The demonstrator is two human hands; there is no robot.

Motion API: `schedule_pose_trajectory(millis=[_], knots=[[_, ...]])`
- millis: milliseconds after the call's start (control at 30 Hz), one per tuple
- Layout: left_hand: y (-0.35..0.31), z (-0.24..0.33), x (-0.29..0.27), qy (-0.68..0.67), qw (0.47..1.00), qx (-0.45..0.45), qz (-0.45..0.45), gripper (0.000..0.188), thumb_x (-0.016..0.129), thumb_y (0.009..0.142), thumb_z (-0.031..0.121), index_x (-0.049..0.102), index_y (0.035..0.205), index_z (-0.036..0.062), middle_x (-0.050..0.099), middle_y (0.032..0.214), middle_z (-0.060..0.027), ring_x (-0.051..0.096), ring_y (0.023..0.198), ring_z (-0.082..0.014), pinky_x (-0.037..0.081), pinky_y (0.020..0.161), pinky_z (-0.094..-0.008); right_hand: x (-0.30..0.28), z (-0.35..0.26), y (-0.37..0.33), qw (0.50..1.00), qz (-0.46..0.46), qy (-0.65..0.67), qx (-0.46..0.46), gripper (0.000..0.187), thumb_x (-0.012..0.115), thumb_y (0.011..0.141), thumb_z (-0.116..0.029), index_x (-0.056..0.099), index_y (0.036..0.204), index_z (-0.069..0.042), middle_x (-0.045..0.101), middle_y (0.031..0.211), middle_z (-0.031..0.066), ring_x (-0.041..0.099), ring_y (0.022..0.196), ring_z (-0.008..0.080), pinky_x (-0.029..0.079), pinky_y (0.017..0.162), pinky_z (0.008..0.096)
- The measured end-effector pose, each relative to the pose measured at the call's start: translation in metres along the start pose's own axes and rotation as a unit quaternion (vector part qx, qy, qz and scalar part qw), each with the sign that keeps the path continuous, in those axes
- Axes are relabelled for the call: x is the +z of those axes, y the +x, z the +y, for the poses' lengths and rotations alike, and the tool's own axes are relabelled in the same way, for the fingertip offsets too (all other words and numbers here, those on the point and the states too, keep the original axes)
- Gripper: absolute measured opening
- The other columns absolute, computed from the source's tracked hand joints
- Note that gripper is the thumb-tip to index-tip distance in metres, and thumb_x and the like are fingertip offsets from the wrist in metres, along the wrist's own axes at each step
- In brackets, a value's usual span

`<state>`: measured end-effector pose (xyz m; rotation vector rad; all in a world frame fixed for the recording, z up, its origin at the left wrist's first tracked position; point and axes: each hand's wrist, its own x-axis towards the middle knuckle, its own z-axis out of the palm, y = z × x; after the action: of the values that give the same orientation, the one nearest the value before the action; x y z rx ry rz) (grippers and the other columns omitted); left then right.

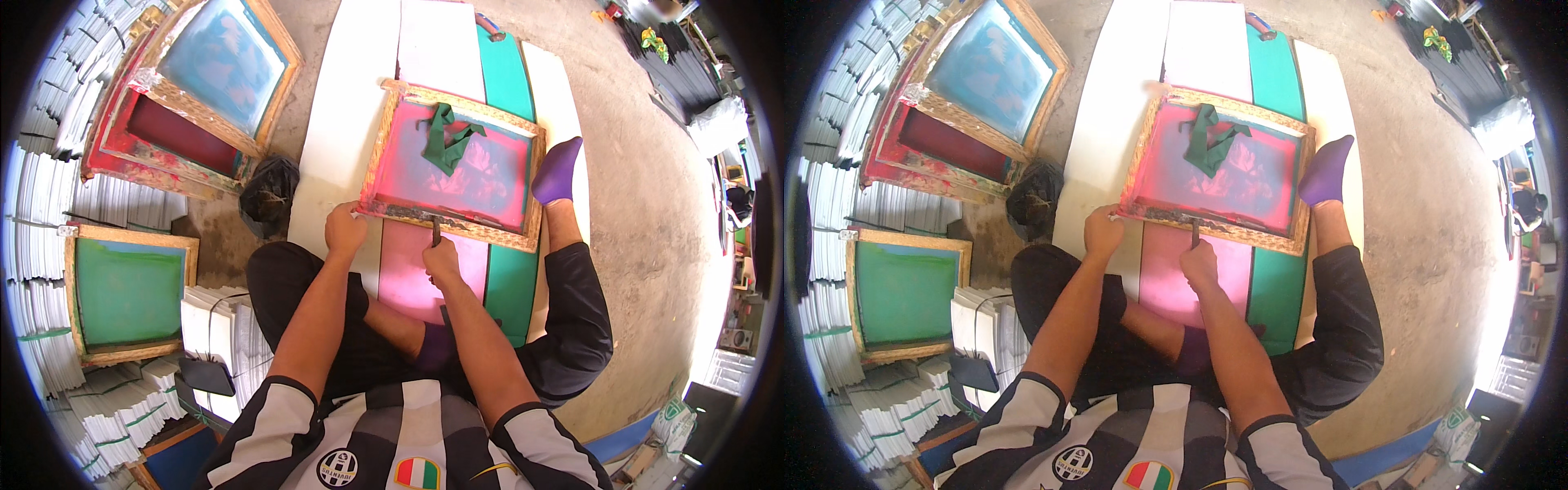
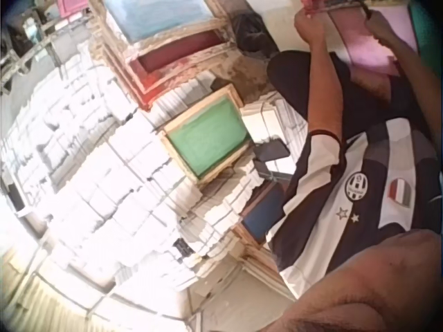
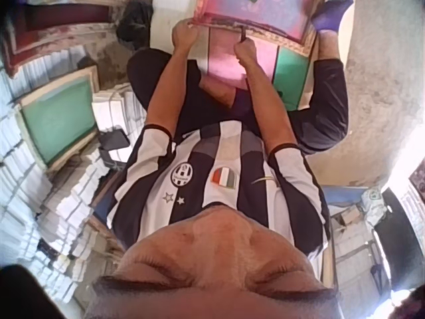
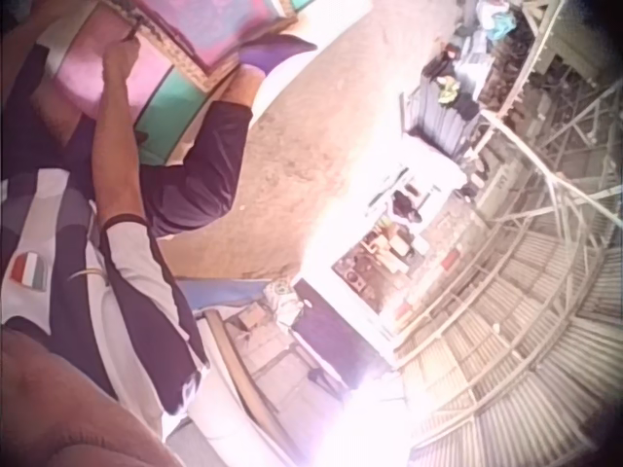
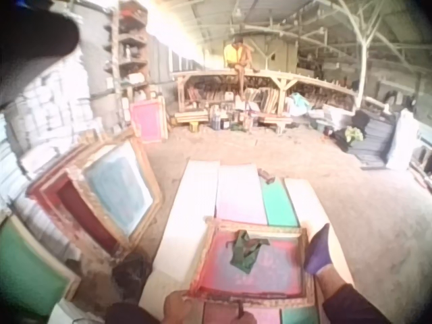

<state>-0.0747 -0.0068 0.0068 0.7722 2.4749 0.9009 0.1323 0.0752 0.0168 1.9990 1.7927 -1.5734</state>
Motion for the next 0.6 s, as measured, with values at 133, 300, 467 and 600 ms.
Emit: schedule_pose_trajectory(millis=[133,300,467,600], knots=[[0.002,-0.005,0.001,-0.003,1.0,0.001,-0.004,0.041,0.062,0.077,0.011,0.075,0.116,0.009,0.071,0.115,-0.0187,0.066,0.107,-0.0389,0.052,0.093,-0.0445,0.005,0.012,0.006,0.998,-0.006,0.051,-0.02,0.022,0.048,0.091,-0.014,0.062,0.095,0.003,0.068,0.076,0.0211,0.067,0.056,0.0281,0.052,0.045,0.0404],[0.0,-0.003,0.005,0.019,0.999,0.022,0.044,0.032,0.067,0.083,0.018,0.073,0.112,0.0066,0.071,0.111,-0.0168,0.068,0.101,-0.0357,0.053,0.088,-0.0439,0.004,0.036,0.014,0.958,-0.093,0.265,-0.059,0.005,0.054,0.08,-0.001,0.056,0.084,-0.003,0.057,0.063,0.0089,0.056,0.047,0.0185,0.043,0.038,0.0346],[-0.023,0.026,0.009,-0.089,0.984,0.154,0.001,0.025,0.071,0.09,0.021,0.073,0.107,0.0032,0.073,0.101,-0.0132,0.069,0.089,-0.026,0.053,0.082,-0.0362,-0.006,0.033,-0.005,0.951,-0.169,0.25,-0.07,0.013,0.058,0.081,-0.001,0.056,0.093,0.0,0.058,0.067,0.0098,0.058,0.051,0.0191,0.047,0.043,0.0342],[-0.04,0.024,0.028,-0.18,0.949,0.214,-0.147,0.02,0.069,0.093,0.017,0.071,0.108,0.0025,0.071,0.096,-0.0104,0.066,0.079,-0.0177,0.052,0.075,-0.0311,0.0,0.021,-0.026,0.933,-0.231,0.264,-0.084,0.015,0.059,0.083,-0.002,0.057,0.098,0.001,0.06,0.071,0.0113,0.06,0.052,0.0199,0.049,0.046,0.0335]])
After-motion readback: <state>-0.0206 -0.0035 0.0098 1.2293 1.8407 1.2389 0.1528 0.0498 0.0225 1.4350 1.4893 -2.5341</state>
